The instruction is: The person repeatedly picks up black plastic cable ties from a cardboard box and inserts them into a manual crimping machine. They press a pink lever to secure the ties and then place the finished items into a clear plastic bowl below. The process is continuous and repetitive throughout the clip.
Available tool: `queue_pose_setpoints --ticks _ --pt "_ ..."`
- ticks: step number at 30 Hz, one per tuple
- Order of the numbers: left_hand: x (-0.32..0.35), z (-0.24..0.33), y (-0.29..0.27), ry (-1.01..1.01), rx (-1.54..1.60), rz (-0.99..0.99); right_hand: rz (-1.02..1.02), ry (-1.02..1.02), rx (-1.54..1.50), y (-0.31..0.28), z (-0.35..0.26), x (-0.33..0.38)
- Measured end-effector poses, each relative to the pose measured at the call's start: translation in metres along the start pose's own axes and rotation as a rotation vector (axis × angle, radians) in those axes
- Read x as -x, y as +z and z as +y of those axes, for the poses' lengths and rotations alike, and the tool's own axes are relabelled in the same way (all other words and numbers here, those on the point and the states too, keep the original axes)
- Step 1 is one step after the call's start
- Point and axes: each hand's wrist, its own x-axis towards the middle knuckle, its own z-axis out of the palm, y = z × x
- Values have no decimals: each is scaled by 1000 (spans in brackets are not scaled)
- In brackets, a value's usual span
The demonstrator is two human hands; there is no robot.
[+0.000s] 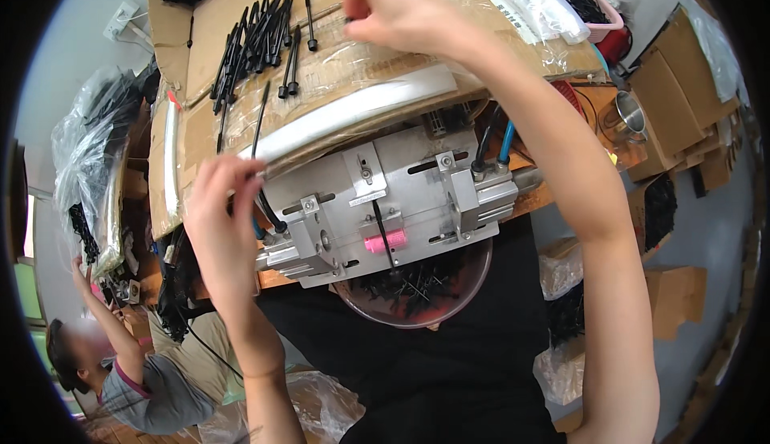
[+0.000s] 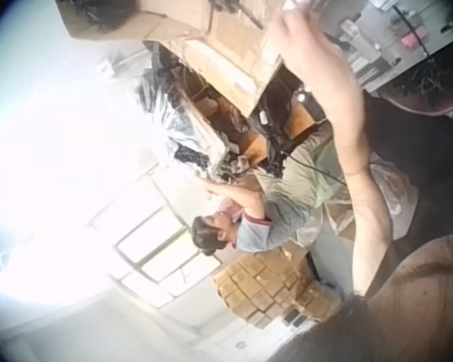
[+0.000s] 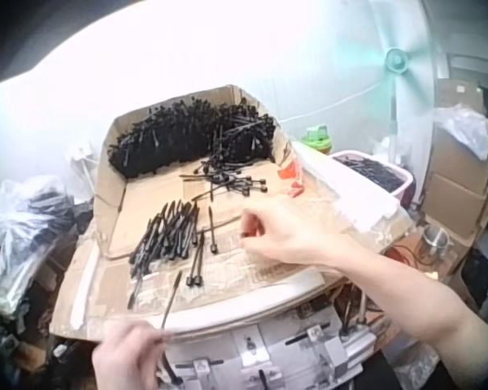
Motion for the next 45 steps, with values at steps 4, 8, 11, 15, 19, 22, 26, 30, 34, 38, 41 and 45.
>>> queue_pose_setpoints --ticks 4,8,11,15,19,22,26,30,34,38,41,45 --pt "94 42 20 -12 -24 -67 92 277 -238 -35 -16 29" --pt "139 71 66 3 2 -202 212 311 -540 -54 -23 61" --pt "140 72 79 -11 -26 -235 320 246 -572 -53 -19 79" --pt "131 71 79 18 -77 -243 404 230 -583 -53 -53 113" --pt "117 64 58 -3 2 -299 328 98 -402 -11 -80 166" --pt "52 41 32 60 -12 -147 141 -34 -193 30 -103 216" --pt "-52 -16 38 66 -44 51 31 36 -243 68 -114 244" --pt "-82 -35 37 -74 102 -235 -27 15 -205 83 -113 239" --pt "-56 -20 27 -7 178 -50 -65 33 -125 80 -111 237" --pt "12 10 18 10 82 130 -64 -172 28 38 -107 188" --pt "80 42 18 -12 99 -38 230 -250 184 29 -85 102" --pt "124 68 50 48 -5 -291 -50 -232 372 37 -29 -17"
